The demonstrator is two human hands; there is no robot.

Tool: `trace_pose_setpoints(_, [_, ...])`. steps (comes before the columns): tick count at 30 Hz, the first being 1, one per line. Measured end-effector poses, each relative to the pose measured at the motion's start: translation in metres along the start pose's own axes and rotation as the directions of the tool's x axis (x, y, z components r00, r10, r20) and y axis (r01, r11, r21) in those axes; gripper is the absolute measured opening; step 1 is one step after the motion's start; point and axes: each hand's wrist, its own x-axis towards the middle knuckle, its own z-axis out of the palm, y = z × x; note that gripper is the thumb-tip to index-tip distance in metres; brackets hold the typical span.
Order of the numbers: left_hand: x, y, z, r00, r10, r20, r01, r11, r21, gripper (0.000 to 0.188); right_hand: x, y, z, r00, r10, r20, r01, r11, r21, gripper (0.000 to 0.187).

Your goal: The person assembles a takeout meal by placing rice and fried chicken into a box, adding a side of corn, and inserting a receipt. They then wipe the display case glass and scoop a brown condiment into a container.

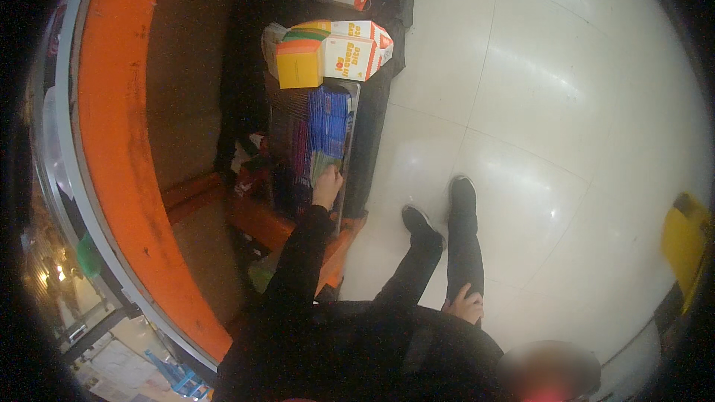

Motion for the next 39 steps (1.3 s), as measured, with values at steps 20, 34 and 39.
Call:
trace_pose_setpoints(20, [-0.211,0.137,-0.101,0.731,-0.422,-0.536,-0.002,0.785,-0.62,0.02,-0.031,0.01,-0.049,0.955,-0.211,-0.211,0.291,0.813,0.504,0.067])
trace_pose_setpoints(34, [-0.303,0.184,-0.21,0.817,0.347,0.461,0.567,-0.63,-0.531,0.046,-0.096,0.061,-0.276,0.725,-0.632,-0.274,0.345,-0.011,0.939,0.041])
trace_pose_setpoints(39, [-0.336,0.182,-0.265,0.91,0.326,0.257,0.373,-0.373,-0.849,0.047,-0.117,0.059,-0.322,0.559,-0.793,-0.244,0.624,0.207,0.754,0.044])
